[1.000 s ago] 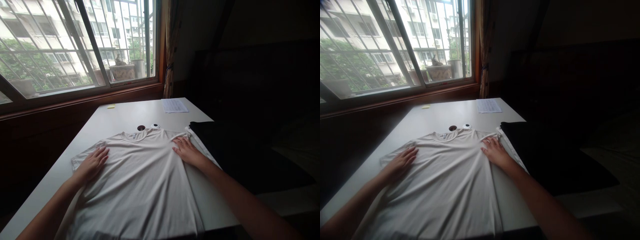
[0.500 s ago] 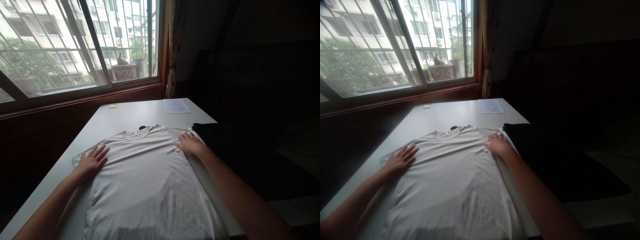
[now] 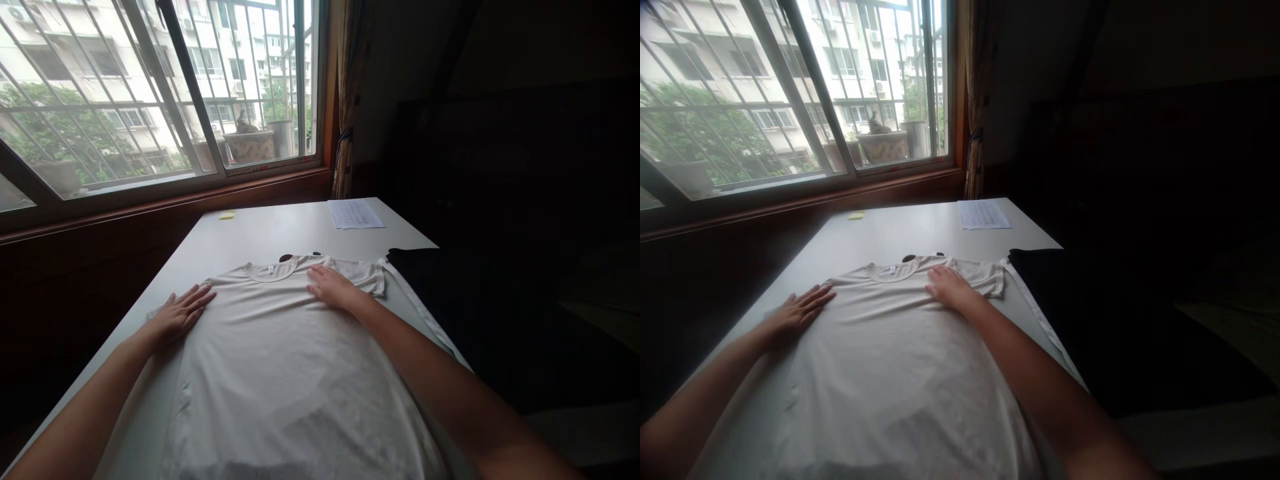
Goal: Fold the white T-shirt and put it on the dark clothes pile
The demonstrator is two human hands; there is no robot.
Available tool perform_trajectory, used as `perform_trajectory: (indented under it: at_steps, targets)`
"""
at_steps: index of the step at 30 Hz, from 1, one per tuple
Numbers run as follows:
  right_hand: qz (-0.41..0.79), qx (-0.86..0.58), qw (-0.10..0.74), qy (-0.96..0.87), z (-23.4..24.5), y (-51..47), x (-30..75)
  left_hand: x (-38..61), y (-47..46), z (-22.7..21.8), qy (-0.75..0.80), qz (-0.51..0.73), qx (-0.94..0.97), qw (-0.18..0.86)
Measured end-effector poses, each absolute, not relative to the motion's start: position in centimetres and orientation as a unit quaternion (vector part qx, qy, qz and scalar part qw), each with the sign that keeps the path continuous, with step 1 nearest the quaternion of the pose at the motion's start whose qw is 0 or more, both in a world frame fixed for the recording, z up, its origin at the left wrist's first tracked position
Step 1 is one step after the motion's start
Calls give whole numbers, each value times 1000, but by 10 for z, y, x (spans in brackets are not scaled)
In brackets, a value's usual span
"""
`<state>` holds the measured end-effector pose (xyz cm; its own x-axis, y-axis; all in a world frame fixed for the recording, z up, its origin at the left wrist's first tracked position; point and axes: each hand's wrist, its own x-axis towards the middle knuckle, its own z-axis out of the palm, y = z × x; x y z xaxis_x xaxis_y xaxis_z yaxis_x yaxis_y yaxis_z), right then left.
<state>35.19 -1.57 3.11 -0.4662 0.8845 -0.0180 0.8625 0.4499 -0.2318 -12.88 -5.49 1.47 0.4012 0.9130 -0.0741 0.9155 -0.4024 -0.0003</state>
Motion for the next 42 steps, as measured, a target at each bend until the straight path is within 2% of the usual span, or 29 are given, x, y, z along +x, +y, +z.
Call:
perform_trajectory:
  at_steps: [4,8,10,15,19,25,37,42]
  targets:
    - [96,-520,59,-847,18,-4,357,-125,-55,27,585,-48,809,-7]
    - [92,-510,56,-853,15,8,371,-88,-64,36,576,5,811,-98]
    - [91,-506,53,-856,15,12,375,-53,-76,38,537,39,835,-112]
    - [83,-510,52,-855,11,12,379,57,-127,36,324,78,942,-30]
    - [77,-524,56,-846,7,4,390,105,-158,30,260,57,963,39]
    - [69,-532,59,-842,3,-12,408,107,-171,26,260,45,963,61]
    - [71,-525,52,-847,3,-15,395,96,-197,16,273,59,960,2]
    - [75,-523,58,-847,3,-12,391,67,-120,21,452,69,888,-35]
